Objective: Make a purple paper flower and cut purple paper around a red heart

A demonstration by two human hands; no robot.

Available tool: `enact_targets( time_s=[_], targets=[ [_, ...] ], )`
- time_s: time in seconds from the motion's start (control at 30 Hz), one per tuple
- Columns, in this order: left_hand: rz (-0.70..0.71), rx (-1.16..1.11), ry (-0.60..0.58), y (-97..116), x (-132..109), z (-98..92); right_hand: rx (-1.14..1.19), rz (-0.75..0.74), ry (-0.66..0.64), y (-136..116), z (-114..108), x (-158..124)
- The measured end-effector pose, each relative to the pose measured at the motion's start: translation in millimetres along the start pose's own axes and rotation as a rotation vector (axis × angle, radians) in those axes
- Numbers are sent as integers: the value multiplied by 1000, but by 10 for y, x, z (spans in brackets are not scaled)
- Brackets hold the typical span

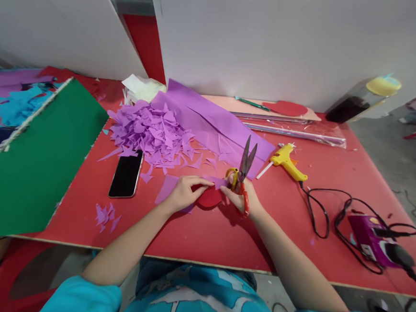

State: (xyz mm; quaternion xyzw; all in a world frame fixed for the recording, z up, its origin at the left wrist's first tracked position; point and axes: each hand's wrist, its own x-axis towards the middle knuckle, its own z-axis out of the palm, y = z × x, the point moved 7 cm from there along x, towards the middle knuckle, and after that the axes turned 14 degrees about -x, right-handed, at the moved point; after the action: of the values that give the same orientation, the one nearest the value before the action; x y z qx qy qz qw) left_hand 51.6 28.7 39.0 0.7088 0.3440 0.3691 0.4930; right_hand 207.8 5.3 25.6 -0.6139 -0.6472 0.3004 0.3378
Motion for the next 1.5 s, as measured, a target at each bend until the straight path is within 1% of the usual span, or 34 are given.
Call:
enact_targets(
  time_s=[0.07, 0.13, 0.3, 0.43, 0.57, 0.63, 0.7, 0.8, 0.87, 0.93, 1.0, 1.13, 1.23, 1.33, 1.43, 1.5],
  targets=[
    [-26, -7, -44, -6, -1, 29, 94, 15, -84, 7, 44, -8],
    [-56, -25, -83, -19, -4, 52, 124, -2, -143, -8, 68, -17],
    [-137, -126, -151, -67, -12, 78, 68, -72, -167, -45, 63, -26],
    [-178, -203, -170, -69, -11, 81, 48, -99, -195, -63, 85, -30],
    [-191, -230, -167, -73, -4, 70, -28, -114, -157, -79, 60, -19],
    [-199, -214, -149, -91, 4, 47, -58, -95, -128, -69, 30, -12],
    [-212, -195, -126, -112, 15, 17, -95, -39, -95, -33, -23, -1],
    [-217, -185, -104, -122, 34, -26, -151, 27, -87, 16, -129, 20],
    [-208, -177, -80, -114, 47, -73, -193, -6, -121, 10, -203, 37],
    [-202, -149, -45, -106, 56, -144, -273, -76, -146, -9, -293, 47],
    [-199, -109, -7, -94, 59, -233, -339, -134, -210, -16, -354, 37],
    [-186, -68, 116, -62, 53, -462, -417, -107, -355, 23, -449, -35],
    [-148, -99, 215, -30, 43, -599, -490, -105, -418, -1, -503, -110],
    [-115, -140, 270, -8, 29, -656, -510, -107, -513, -49, -484, -192],
    [-106, -161, 273, 2, 15, -656, -504, -130, -624, -121, -415, -266],
    [-103, -169, 264, 11, 8, -649, -473, -146, -661, -177, -384, -295]
  ],
)
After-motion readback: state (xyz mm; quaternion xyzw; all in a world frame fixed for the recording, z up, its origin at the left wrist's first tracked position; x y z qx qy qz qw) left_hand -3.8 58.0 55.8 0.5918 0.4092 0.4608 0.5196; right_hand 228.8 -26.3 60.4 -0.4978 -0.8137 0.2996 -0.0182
